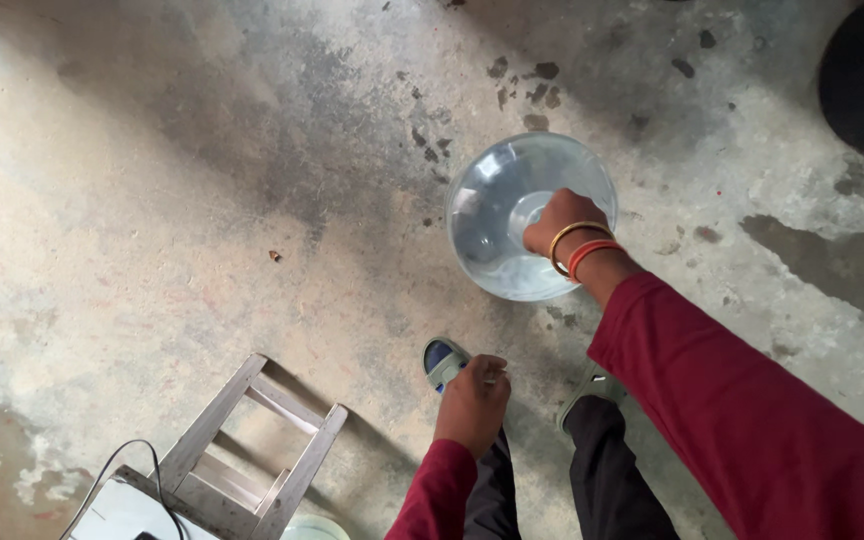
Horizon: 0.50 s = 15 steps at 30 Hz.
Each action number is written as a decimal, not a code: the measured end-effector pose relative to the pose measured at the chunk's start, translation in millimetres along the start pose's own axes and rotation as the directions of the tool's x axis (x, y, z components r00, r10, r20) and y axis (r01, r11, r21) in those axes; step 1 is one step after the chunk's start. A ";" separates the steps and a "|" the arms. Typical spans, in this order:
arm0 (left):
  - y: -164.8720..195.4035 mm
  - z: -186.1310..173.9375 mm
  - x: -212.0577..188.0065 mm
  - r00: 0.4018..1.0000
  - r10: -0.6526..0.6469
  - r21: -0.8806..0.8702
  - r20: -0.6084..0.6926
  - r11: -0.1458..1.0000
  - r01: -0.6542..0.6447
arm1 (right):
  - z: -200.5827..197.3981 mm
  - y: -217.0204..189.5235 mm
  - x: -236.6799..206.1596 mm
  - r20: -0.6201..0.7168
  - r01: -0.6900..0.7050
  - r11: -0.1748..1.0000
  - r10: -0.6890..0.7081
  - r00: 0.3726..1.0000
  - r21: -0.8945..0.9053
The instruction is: The person rolls a large empty water dispenser jug across the floor, unscrews its green cap by hand, and rolls it toward a cloth mat. They spread a round cloth mat on the ground, wipe a jug with a cloth, and position jugs near the mat and filling equipment.
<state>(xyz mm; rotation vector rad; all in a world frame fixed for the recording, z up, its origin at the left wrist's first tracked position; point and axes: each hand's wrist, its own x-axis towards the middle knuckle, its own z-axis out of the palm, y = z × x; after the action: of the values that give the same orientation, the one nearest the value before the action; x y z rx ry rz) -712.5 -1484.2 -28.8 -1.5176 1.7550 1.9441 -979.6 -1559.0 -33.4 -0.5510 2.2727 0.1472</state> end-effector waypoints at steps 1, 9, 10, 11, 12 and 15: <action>-1.1 -1.9 0.2 1.000 0.000 -0.006 0.000 1.000 0.000 | 0.7 -6.0 0.4 -0.040 0.078 0.996 -0.080 0.996 -0.047; -19.3 -37.0 9.6 0.994 -0.079 0.093 -0.070 0.992 0.085 | 0.9 -44.3 16.7 -0.024 0.176 0.951 -0.188 0.982 -0.253; -21.8 -41.5 9.8 0.993 -0.098 0.095 -0.072 0.990 0.105 | 0.0 -43.7 17.8 -0.032 0.169 0.946 -0.185 0.982 -0.278; -24.0 -46.3 10.2 0.989 -0.128 0.049 -0.072 0.990 0.132 | -0.7 -42.6 18.9 -0.037 0.159 0.939 -0.178 0.983 -0.304; -25.8 -51.4 11.1 0.985 -0.157 0.002 -0.070 0.987 0.158 | -1.4 -40.9 20.1 -0.056 0.187 0.934 -0.214 0.975 -0.304; -30.3 -71.7 12.3 0.986 -0.144 -0.009 -0.088 0.990 0.143 | -1.4 -39.6 26.4 -0.104 0.217 0.934 -0.256 0.961 -0.285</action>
<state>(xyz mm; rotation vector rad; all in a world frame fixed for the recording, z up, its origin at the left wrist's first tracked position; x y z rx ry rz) -657.6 -1537.9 -46.0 -1.7046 1.6249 1.8383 -979.4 -1604.0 -48.9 -1.0037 2.3130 0.3107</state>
